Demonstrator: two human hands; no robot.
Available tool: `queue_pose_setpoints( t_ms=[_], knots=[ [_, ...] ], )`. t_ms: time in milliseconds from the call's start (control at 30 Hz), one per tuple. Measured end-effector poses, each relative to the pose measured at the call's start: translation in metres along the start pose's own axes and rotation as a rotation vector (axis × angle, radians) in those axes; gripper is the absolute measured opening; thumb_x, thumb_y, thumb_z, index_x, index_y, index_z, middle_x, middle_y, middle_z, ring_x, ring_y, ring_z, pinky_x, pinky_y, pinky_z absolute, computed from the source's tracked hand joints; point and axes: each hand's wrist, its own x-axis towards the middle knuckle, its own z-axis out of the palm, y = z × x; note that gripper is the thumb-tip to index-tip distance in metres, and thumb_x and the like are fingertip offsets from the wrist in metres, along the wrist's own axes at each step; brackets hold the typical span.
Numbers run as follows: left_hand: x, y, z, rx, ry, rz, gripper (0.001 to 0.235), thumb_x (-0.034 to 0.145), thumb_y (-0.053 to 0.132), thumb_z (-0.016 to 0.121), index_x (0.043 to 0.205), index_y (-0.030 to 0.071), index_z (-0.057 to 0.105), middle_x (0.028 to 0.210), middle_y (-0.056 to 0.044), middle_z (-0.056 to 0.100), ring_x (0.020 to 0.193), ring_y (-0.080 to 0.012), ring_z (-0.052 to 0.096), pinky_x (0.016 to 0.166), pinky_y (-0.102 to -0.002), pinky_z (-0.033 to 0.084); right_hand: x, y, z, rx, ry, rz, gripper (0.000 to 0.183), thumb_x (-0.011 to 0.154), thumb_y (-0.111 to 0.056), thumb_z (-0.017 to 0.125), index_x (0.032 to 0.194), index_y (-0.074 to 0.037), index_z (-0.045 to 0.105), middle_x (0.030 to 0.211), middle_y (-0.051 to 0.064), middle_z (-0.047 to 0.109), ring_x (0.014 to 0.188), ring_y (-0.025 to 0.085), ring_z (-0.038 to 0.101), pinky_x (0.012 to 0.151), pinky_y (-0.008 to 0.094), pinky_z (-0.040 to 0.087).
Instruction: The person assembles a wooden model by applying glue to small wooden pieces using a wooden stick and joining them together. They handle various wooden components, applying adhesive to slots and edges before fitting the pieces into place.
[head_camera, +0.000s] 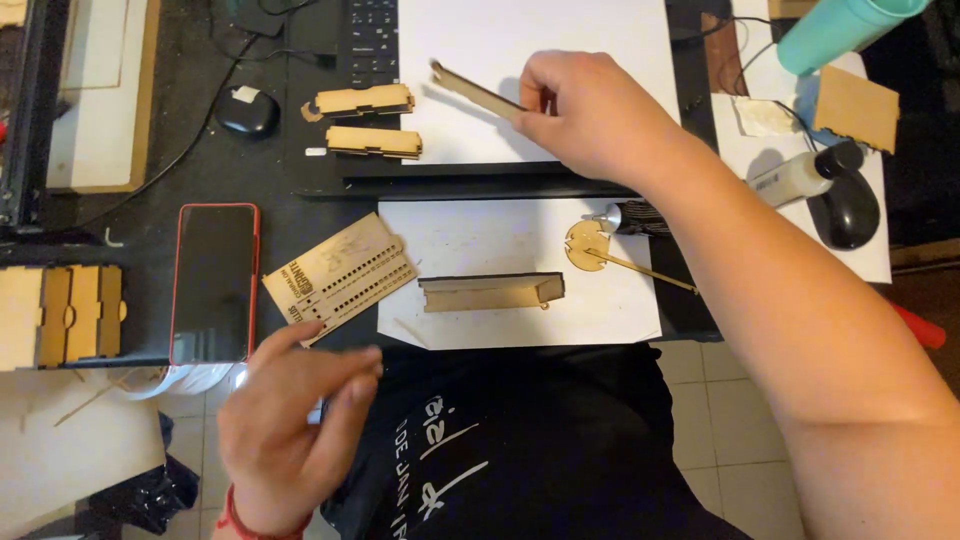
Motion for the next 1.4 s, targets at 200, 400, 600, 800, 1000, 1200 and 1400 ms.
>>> queue_pose_setpoints(
  t_ms=[200,400,600,800,1000,1200,1400],
  knots=[
    [0.098,0.041,0.021,-0.162,-0.115,-0.168,0.027,0.095,0.024,0.062,0.113,0.005,0.068,0.100,-0.003,0.075,0.088,-0.0106,0.069,0.081,-0.027,0.052,-0.067,-0.038,-0.021,0.038,0.444,-0.630,0.014,0.095,-0.001,0.068,0.089,-0.003,0.055,0.087,0.013,0.055,0.077,0.029,0.051,0.070,0.040,0.041],
    [0.156,0.074,0.063,-0.363,-0.102,0.115,0.013,0.104,0.009,0.058,0.093,0.002,0.057,0.075,-0.001,0.045,0.067,-0.0108,0.035,0.063,-0.028,0.032,-0.103,-0.013,-0.039,-0.154,0.735,-0.702,0.014,0.104,0.002,0.067,0.093,0.006,0.060,0.093,0.023,0.062,0.086,0.039,0.060,0.078,0.045,0.047],
    [0.178,0.090,0.105,-0.613,-0.229,0.163,0.013,0.096,0.017,0.052,0.098,0.004,0.053,0.082,-0.006,0.067,0.072,-0.0127,0.066,0.063,-0.027,0.051,-0.123,0.025,-0.034,-0.232,0.864,-0.559,0.021,0.109,0.000,0.068,0.092,0.009,0.059,0.094,0.023,0.065,0.086,0.039,0.062,0.076,0.045,0.049],
    [0.198,0.076,0.139,-0.417,-0.194,0.560,0.019,0.104,0.007,0.038,0.099,-0.001,0.055,0.086,-0.014,0.056,0.074,-0.0328,0.050,0.072,-0.045,0.037,-0.160,0.058,-0.020,-0.021,0.695,-0.572,0.034,0.096,-0.012,0.083,0.109,0.013,0.064,0.109,0.028,0.061,0.101,0.044,0.062,0.093,0.053,0.050],
    [0.203,0.044,0.194,-0.035,-0.745,0.236,0.010,0.086,0.012,0.047,0.077,0.012,0.053,0.069,-0.009,0.055,0.063,-0.0288,0.047,0.055,-0.046,0.039,-0.186,0.098,0.049,-0.051,0.331,-0.170,0.031,0.093,-0.021,0.072,0.116,-0.001,0.068,0.107,0.015,0.066,0.098,0.030,0.062,0.087,0.040,0.051],
    [0.210,0.046,0.232,0.446,-1.208,0.167,0.021,0.083,0.009,0.047,0.088,0.014,0.066,0.082,-0.008,0.066,0.074,-0.0291,0.065,0.060,-0.044,0.052,-0.182,0.109,0.075,-0.064,0.254,-0.045,0.029,0.094,-0.021,0.068,0.117,-0.004,0.069,0.104,0.011,0.063,0.091,0.032,0.058,0.081,0.044,0.048],
    [0.210,0.050,0.226,0.497,-1.263,0.157,0.019,0.088,0.011,0.047,0.093,0.015,0.066,0.085,-0.006,0.068,0.076,-0.0287,0.064,0.063,-0.042,0.052,-0.177,0.110,0.077,-0.051,0.256,-0.020,0.008,0.093,-0.013,0.066,0.096,-0.007,0.069,0.098,0.009,0.062,0.087,0.031,0.058,0.078,0.041,0.047]
  ],
)
